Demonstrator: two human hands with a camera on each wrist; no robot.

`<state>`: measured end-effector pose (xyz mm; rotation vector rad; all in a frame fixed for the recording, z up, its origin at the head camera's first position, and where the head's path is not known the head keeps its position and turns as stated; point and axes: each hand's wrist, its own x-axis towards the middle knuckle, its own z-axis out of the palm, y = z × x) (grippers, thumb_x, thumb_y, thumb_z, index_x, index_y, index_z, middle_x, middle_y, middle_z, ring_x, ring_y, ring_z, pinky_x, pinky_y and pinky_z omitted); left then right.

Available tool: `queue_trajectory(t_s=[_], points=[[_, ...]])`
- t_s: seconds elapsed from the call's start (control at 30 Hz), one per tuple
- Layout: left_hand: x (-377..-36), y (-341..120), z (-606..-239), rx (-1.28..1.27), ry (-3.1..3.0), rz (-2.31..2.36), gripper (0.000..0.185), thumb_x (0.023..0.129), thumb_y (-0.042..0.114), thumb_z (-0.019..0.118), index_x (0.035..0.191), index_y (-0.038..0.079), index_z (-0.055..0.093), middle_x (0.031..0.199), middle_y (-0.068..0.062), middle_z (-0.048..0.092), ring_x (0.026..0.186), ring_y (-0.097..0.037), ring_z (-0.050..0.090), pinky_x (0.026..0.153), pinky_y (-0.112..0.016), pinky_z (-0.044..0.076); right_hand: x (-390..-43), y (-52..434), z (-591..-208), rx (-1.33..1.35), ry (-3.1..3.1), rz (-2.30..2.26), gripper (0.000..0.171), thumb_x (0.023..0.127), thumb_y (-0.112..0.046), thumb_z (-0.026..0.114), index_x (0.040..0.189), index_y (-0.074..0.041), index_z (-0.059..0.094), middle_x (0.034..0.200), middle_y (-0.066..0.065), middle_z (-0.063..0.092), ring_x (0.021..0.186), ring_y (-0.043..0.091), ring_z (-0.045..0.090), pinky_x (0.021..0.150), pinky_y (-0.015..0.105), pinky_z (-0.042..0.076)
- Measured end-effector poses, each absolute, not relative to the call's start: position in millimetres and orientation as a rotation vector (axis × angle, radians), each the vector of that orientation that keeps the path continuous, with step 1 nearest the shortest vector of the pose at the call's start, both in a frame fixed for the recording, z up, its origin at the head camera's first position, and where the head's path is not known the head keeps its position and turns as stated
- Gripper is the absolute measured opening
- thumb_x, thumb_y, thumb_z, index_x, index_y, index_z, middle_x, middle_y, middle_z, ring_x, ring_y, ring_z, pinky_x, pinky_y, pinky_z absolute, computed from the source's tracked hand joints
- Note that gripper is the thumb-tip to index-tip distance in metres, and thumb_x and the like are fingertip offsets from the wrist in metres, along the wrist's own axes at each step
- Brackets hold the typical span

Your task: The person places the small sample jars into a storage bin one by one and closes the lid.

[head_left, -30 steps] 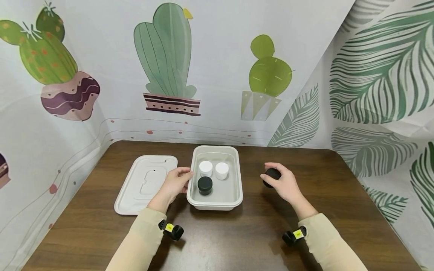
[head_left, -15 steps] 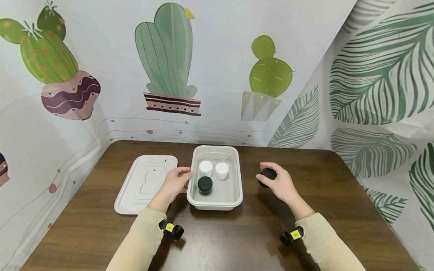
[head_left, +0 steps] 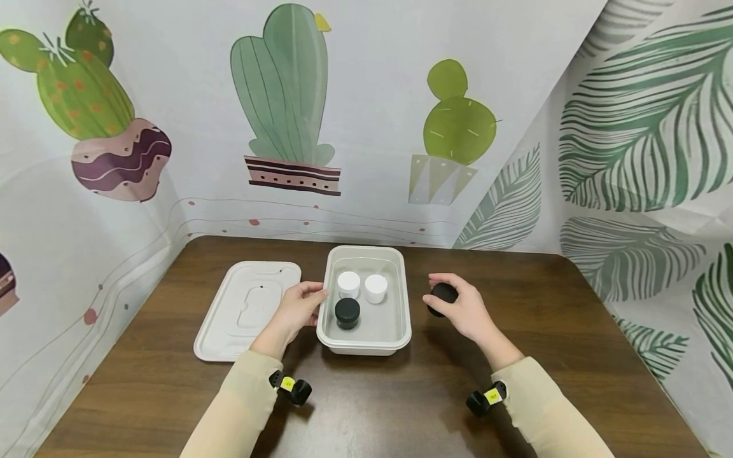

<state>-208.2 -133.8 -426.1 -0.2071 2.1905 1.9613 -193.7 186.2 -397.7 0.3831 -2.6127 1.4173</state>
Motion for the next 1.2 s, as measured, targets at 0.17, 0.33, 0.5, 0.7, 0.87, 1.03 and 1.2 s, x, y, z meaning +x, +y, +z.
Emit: queue_trajectory(t_s=[0.17, 0.33, 0.5, 0.7, 0.87, 1.03, 1.2], points=[[-207.0, -133.4, -423.5, -0.207, 2.191, 1.957, 0.037, 0.093, 0.018, 0.059, 0.124, -0.002, 0.054, 0.099, -0.017, 0.064, 0.064, -0.013, 0.06, 0.052, -0.024, 0.05, -182.3, 174.8, -377.3, 0.413, -2.61, 1.432, 0.039, 0.083, -0.008, 0.071, 0.119, 0.0, 0.06, 0.113, 0.023, 0.063, 0.103, 0.032, 0.06, 0.079, 0.018, 0.048], [-206.1, -133.5, -422.5, -0.207, 2.198, 1.951, 0.038, 0.093, 0.019, 0.059, 0.125, -0.002, 0.053, 0.098, -0.016, 0.064, 0.064, -0.013, 0.059, 0.051, -0.025, 0.05, -188.1, 174.2, -385.8, 0.447, -2.616, 1.384, 0.039, 0.083, -0.012, 0.072, 0.12, -0.003, 0.06, 0.112, 0.017, 0.064, 0.102, 0.029, 0.061, 0.079, 0.019, 0.049], [-207.2, -133.2, -424.2, -0.21, 2.196, 1.955, 0.037, 0.093, 0.017, 0.059, 0.123, -0.002, 0.054, 0.096, -0.015, 0.063, 0.063, -0.013, 0.059, 0.05, -0.024, 0.049, -197.9, 177.3, -400.2, 0.483, -2.597, 1.392, 0.041, 0.082, -0.021, 0.074, 0.12, -0.011, 0.061, 0.113, 0.01, 0.065, 0.102, 0.023, 0.061, 0.081, 0.022, 0.049], [-208.9, -133.1, -427.0, -0.212, 2.197, 1.958, 0.034, 0.093, 0.016, 0.058, 0.122, -0.002, 0.054, 0.093, -0.013, 0.063, 0.061, -0.012, 0.058, 0.051, -0.023, 0.049, -199.1, 172.4, -396.8, 0.502, -2.601, 1.376, 0.04, 0.081, -0.022, 0.075, 0.119, -0.014, 0.062, 0.111, 0.006, 0.066, 0.101, 0.019, 0.061, 0.082, 0.024, 0.049], [-208.0, -133.0, -425.3, -0.212, 2.197, 1.954, 0.036, 0.092, 0.017, 0.059, 0.123, -0.002, 0.054, 0.095, -0.014, 0.063, 0.062, -0.012, 0.058, 0.051, -0.023, 0.049, -199.5, 167.9, -395.2, 0.53, -2.589, 1.385, 0.041, 0.081, -0.022, 0.075, 0.118, -0.013, 0.062, 0.111, 0.006, 0.066, 0.1, 0.019, 0.06, 0.082, 0.022, 0.049], [-207.9, -133.0, -424.8, -0.208, 2.201, 1.949, 0.036, 0.093, 0.017, 0.059, 0.123, -0.002, 0.054, 0.095, -0.014, 0.064, 0.062, -0.011, 0.059, 0.051, -0.023, 0.049, -200.5, 163.7, -393.1, 0.546, -2.591, 1.39, 0.041, 0.081, -0.021, 0.075, 0.118, -0.011, 0.062, 0.111, 0.007, 0.066, 0.099, 0.019, 0.06, 0.082, 0.023, 0.049], [-208.4, -132.7, -424.9, -0.209, 2.198, 1.95, 0.035, 0.093, 0.016, 0.057, 0.122, -0.002, 0.054, 0.093, -0.013, 0.064, 0.061, -0.011, 0.059, 0.051, -0.023, 0.049, -200.7, 159.0, -388.3, 0.561, -2.593, 1.389, 0.042, 0.08, -0.021, 0.076, 0.118, -0.009, 0.063, 0.11, 0.006, 0.066, 0.099, 0.018, 0.059, 0.083, 0.025, 0.048]])
